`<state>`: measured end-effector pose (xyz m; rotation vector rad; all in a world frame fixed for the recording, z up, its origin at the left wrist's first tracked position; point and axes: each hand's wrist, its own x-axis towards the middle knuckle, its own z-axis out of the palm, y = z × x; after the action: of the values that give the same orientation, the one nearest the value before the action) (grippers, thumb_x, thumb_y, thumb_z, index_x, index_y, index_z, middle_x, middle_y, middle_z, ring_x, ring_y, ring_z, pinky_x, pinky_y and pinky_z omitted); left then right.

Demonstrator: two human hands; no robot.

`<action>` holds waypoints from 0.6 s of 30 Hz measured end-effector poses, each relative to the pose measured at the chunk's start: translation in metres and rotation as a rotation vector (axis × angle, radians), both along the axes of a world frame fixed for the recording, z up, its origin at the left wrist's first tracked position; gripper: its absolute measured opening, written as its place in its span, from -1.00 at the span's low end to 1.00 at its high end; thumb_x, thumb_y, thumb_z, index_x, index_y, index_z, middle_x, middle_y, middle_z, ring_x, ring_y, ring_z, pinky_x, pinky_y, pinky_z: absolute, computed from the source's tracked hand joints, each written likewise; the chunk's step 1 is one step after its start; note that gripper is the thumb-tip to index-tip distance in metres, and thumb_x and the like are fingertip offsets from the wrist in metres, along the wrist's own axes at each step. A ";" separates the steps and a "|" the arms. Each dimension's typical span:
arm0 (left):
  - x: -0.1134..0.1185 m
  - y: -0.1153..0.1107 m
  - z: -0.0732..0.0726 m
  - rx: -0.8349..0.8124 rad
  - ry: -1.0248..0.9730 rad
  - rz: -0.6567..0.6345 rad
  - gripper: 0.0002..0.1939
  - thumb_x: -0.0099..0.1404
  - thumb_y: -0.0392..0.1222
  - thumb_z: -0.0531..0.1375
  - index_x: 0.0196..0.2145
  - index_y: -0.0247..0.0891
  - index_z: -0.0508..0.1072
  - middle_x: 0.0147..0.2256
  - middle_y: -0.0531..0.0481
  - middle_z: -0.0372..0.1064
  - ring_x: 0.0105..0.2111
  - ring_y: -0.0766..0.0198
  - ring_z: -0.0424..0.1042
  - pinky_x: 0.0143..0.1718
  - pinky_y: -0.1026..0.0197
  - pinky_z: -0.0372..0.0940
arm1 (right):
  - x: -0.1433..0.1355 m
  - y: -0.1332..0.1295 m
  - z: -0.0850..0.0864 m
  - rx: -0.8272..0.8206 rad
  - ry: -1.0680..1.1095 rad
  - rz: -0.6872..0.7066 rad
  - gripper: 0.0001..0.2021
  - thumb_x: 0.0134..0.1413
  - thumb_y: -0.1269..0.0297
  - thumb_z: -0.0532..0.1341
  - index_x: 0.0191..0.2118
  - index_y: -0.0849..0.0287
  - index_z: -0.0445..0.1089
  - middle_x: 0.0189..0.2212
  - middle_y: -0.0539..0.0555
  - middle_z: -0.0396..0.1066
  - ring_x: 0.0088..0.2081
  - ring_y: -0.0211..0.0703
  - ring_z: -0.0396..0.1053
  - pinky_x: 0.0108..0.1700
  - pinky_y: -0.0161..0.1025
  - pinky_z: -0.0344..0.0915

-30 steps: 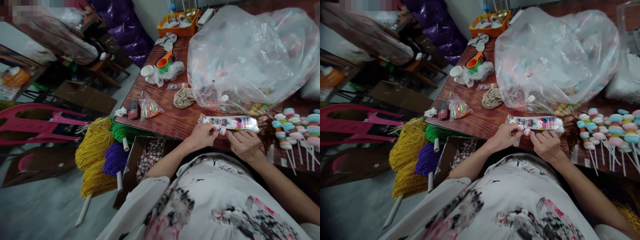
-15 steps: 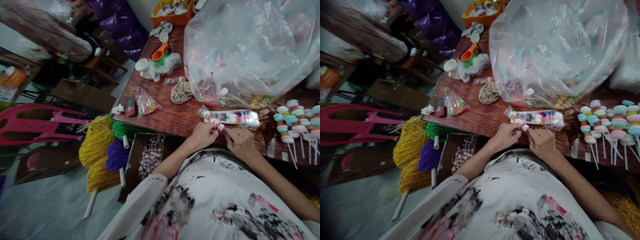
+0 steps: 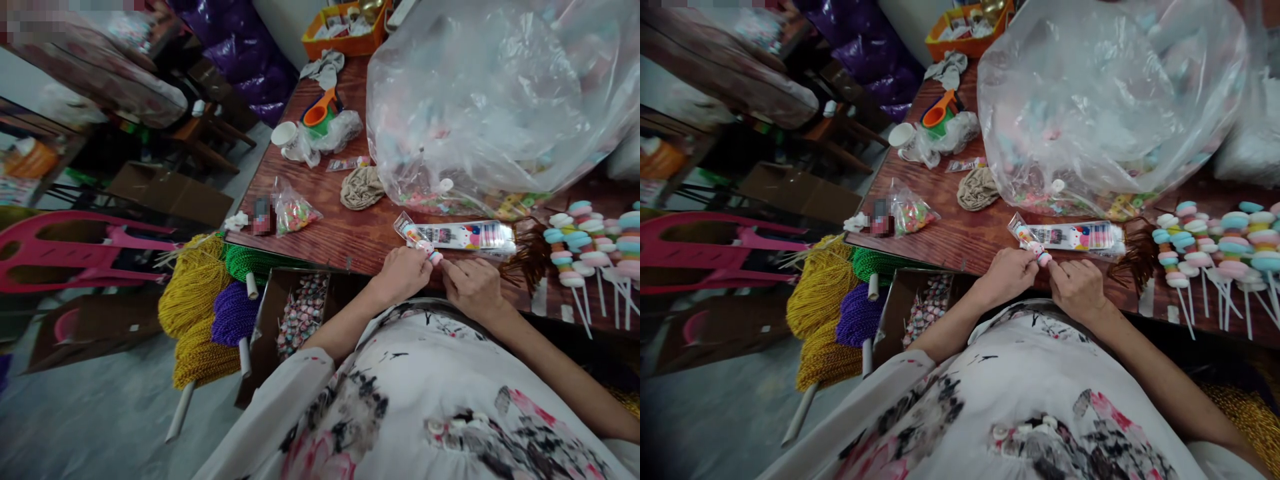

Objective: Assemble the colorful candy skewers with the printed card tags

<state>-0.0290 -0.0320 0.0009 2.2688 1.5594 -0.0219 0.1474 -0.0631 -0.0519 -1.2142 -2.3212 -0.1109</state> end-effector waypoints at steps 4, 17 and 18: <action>0.007 -0.005 0.013 0.031 0.133 -0.022 -0.57 0.41 -0.08 -0.10 -0.24 -0.36 0.49 -0.29 -0.25 0.51 -0.29 0.06 0.50 -0.26 0.11 0.29 | -0.006 -0.002 -0.001 0.015 -0.003 0.028 -0.78 0.16 0.44 0.10 -0.17 0.31 0.48 -0.53 0.11 0.44 -0.44 -0.15 0.28 -0.32 -0.14 0.03; 0.001 -0.010 0.003 0.143 -0.212 -0.215 -0.80 0.24 -0.28 0.05 -0.48 -0.28 0.42 -0.49 -0.05 0.42 -0.49 0.28 0.35 -0.39 0.22 0.22 | -0.004 0.016 0.000 0.120 0.098 -0.003 -0.78 0.19 0.41 0.08 -0.20 0.30 0.46 -0.55 0.08 0.37 -0.45 -0.17 0.22 -0.32 -0.16 0.03; -0.003 -0.008 0.007 0.172 -0.258 -0.291 -0.81 0.25 -0.26 0.06 -0.45 -0.28 0.43 -0.46 -0.04 0.43 -0.44 0.28 0.37 -0.33 0.21 0.25 | -0.001 0.017 0.002 0.142 0.123 -0.010 -0.80 0.19 0.42 0.08 -0.21 0.29 0.46 -0.56 0.07 0.36 -0.46 -0.18 0.21 -0.33 -0.16 0.02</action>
<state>-0.0315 -0.0403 0.0083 2.4969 1.1314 0.3245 0.1467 -0.0457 -0.0499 -1.1304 -2.1628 -0.1951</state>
